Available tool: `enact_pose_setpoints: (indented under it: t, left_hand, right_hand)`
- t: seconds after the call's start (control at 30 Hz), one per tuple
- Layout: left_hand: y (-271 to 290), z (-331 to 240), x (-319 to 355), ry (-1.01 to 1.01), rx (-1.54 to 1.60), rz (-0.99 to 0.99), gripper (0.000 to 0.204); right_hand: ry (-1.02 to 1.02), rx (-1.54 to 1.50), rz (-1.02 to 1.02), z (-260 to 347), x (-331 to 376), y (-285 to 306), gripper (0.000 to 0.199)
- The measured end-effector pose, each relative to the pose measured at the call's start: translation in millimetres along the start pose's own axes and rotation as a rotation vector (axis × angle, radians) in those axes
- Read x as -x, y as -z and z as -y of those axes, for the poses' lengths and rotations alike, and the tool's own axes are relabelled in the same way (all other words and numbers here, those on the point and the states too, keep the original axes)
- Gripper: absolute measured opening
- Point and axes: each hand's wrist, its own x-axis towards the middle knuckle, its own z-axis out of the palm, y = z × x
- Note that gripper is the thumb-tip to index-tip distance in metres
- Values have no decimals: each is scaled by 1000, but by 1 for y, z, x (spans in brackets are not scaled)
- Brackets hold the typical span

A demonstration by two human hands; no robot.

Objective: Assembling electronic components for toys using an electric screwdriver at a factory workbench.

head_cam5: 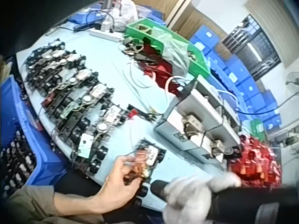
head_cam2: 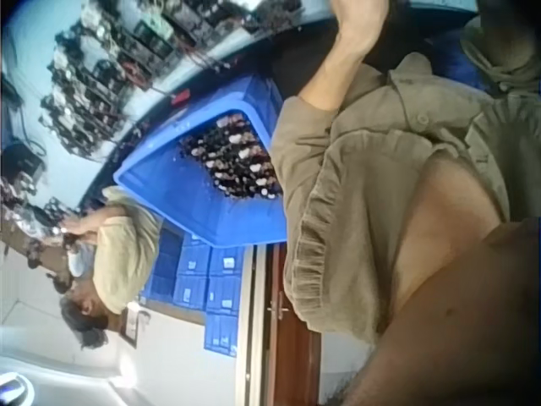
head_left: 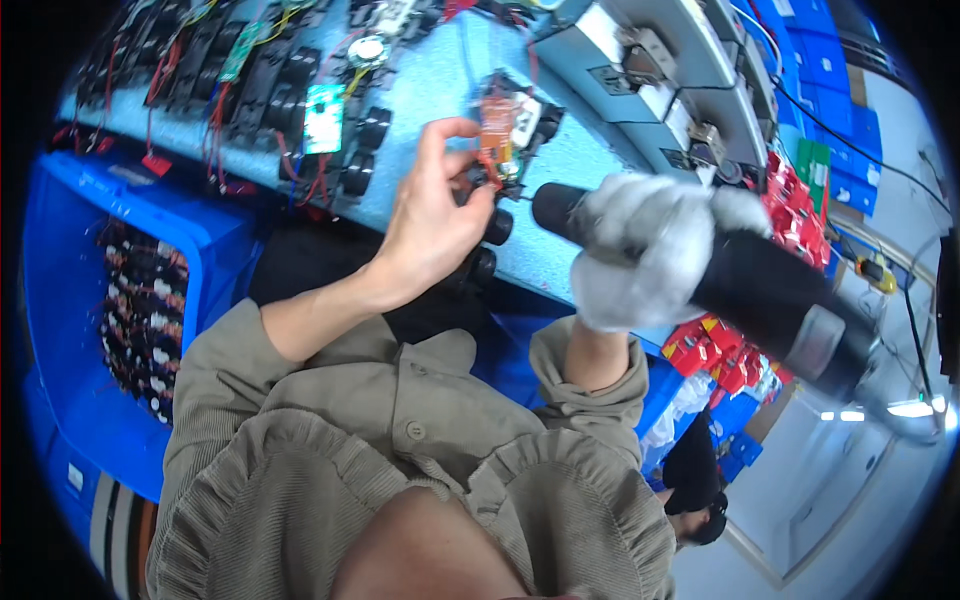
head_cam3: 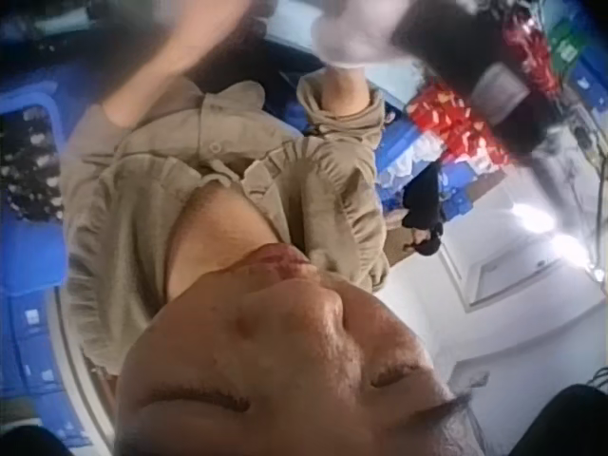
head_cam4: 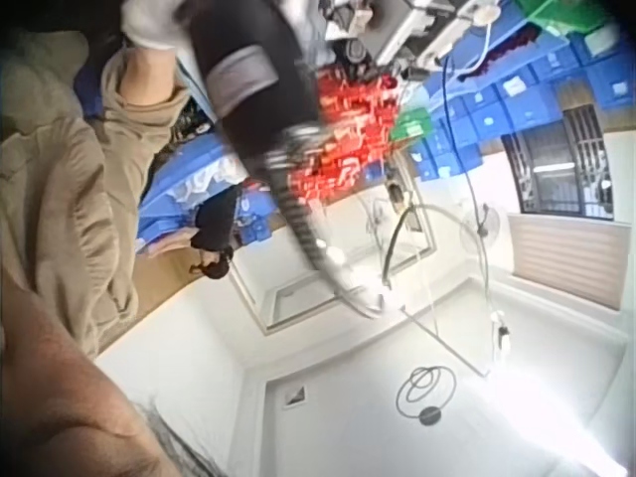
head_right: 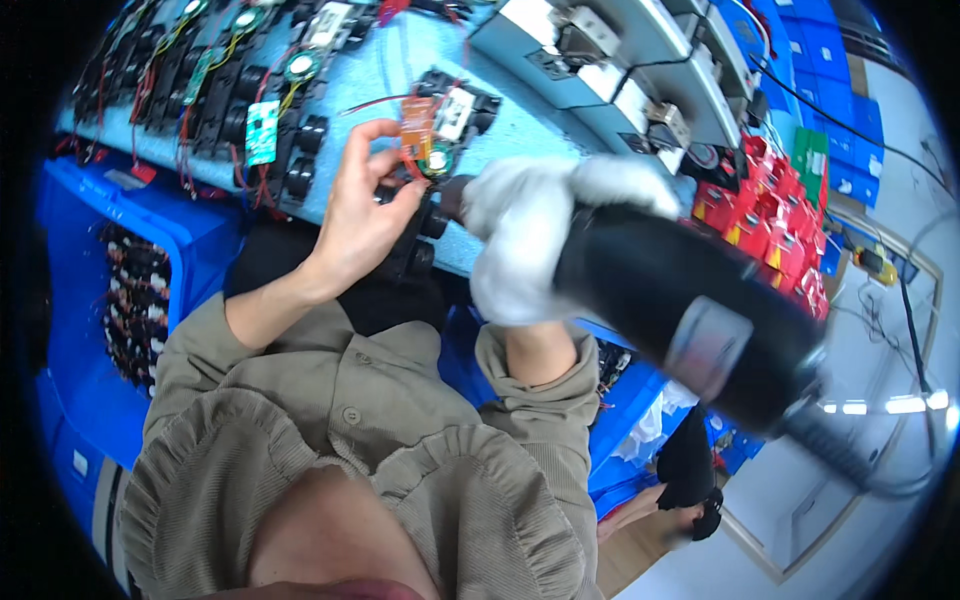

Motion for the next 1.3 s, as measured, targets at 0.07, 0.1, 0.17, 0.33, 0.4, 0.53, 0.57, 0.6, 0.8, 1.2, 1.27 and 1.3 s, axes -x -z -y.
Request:
enact_pose_setpoints:
  t: [0.07,0.1,0.17,0.33,0.4,0.53,0.57,0.6,0.8,1.2,1.27,1.3]
  left_hand:
    - [-7,5,7,1,-5,-63,43]
    - [-6,7,6,-5,3,-103,45]
    - [-2,0,-2,-187,-214,-117,42]
    - [2,-20,-27,-318,-391,60,33]
    - [2,-20,-40,-219,-242,172,31]
    - [8,-16,-49,-252,-224,197,27]
    - [10,-15,-49,-262,-221,203,28]
    - [10,-14,-49,-272,-215,213,28]
    - [8,12,-59,-425,-117,182,28]
    - [6,14,-59,-550,-48,89,20]
    - [6,13,-58,-540,-53,88,20]
    - [6,13,-57,-534,-56,87,20]
  right_hand:
    - [27,-242,-42,8,10,17,20]
    - [46,-367,-47,10,11,22,20]
    - [26,-274,-139,21,-13,61,19]
    - [171,240,-600,-19,-91,155,13]
    - [103,177,-570,-32,-98,162,11]
    - [-87,59,-472,-21,-82,149,9]
    - [-148,32,-438,-16,-74,142,8]
    - [-155,24,-436,-9,-64,136,8]
    - [-249,-498,-158,14,-11,69,27]
    - [-245,-372,-232,7,-1,12,25]
    - [-144,-171,-116,5,-6,10,22]
    - [-41,27,1,5,-10,7,20]
